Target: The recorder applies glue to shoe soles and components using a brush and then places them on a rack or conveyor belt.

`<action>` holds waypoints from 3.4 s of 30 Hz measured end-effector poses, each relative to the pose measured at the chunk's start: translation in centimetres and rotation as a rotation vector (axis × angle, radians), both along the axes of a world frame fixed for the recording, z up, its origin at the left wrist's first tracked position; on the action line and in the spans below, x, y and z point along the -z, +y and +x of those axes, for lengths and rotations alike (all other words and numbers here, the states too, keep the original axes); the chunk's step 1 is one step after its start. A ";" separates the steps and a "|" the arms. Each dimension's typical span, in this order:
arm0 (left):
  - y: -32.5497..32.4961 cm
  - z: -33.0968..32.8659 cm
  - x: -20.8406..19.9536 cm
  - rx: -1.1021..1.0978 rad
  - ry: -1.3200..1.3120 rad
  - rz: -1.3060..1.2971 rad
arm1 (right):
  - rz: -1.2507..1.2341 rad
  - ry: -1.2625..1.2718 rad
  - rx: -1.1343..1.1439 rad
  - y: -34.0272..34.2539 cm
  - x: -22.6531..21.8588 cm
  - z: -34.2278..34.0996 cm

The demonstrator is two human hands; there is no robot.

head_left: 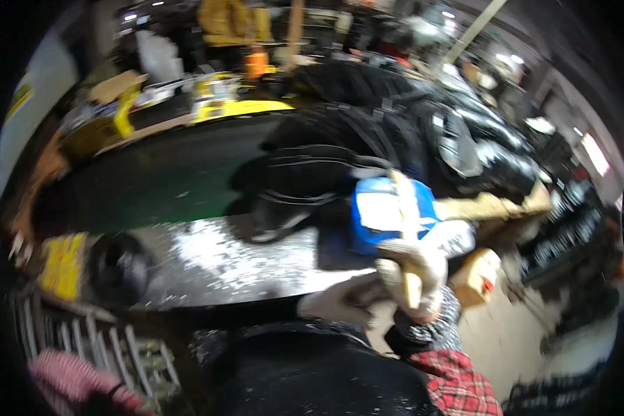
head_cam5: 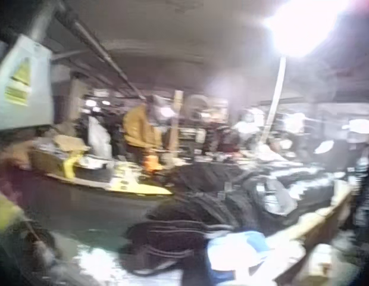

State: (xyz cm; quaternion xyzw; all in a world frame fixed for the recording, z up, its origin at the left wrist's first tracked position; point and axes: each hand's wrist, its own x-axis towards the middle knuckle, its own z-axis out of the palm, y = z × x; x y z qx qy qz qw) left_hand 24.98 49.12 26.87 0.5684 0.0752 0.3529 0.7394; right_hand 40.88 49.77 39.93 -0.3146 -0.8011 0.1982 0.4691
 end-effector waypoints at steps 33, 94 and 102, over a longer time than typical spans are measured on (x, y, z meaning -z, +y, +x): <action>-2.8 4.6 2.2 0.091 -0.313 -0.109 | 0.236 -0.042 -0.081 -2.0 -0.3 2.3; -11.4 -12.8 -6.3 -1.325 0.549 0.448 | -0.570 0.183 -0.675 -0.9 6.4 -13.2; -13.3 -12.8 -9.5 -1.464 0.862 0.531 | -0.246 -0.078 -0.377 0.0 5.8 -12.5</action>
